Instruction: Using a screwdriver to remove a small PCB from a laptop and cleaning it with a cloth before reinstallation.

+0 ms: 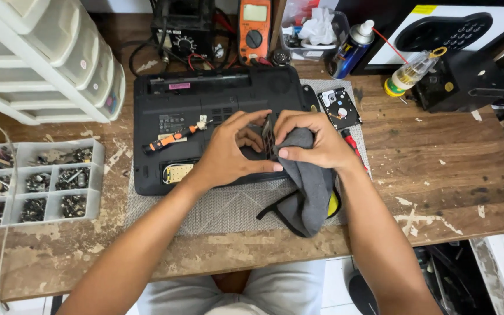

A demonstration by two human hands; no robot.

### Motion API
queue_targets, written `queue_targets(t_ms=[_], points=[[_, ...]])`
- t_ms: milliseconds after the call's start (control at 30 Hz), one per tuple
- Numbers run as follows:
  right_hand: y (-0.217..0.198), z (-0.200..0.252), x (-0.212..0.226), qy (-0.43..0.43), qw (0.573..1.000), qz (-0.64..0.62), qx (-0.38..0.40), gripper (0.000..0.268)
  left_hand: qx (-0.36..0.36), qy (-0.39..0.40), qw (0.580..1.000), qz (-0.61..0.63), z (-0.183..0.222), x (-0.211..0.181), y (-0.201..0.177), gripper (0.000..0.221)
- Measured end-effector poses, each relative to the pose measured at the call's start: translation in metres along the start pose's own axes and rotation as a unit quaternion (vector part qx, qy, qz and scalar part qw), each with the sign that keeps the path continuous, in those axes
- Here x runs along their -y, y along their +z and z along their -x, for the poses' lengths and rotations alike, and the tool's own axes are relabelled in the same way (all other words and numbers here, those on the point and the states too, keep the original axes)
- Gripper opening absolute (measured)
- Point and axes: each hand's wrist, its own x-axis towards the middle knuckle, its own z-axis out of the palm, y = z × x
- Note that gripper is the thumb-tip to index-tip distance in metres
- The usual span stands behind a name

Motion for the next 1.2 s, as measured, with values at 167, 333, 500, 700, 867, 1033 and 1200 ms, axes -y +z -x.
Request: queue_targets(t_ms=[167, 333, 500, 700, 867, 1033, 1200], points=[[0.001, -0.002, 0.0, 0.009, 1.0, 0.003, 0.017, 0.013, 0.009, 0.015, 1.0, 0.0, 0.0, 0.003, -0.001, 0.098], [-0.002, 0.0, -0.015, 0.006, 0.992, 0.086, -0.087, 0.011, 0.054, 0.022, 0.998, 0.029, 0.004, 0.005, 0.0, 0.1], [0.0, -0.003, -0.018, 0.02, 0.979, 0.137, -0.15, 0.011, 0.062, 0.018, 0.997, 0.048, 0.004, 0.007, 0.001, 0.109], [0.003, -0.003, -0.017, 0.052, 0.965, 0.153, -0.206, 0.01, 0.054, -0.003, 0.997, 0.052, 0.005, -0.008, 0.003, 0.111], [0.005, -0.004, -0.007, 0.057, 0.97, 0.099, -0.213, 0.007, 0.055, -0.017, 0.998, 0.031, 0.003, -0.011, 0.002, 0.096], [0.002, -0.003, -0.015, 0.043, 0.982, 0.115, -0.147, 0.006, 0.039, -0.036, 0.996, 0.076, 0.004, -0.008, 0.002, 0.098], [0.003, -0.005, -0.011, 0.058, 0.98, 0.124, -0.144, 0.007, 0.041, -0.04, 0.995, 0.085, 0.005, -0.005, 0.0, 0.095]])
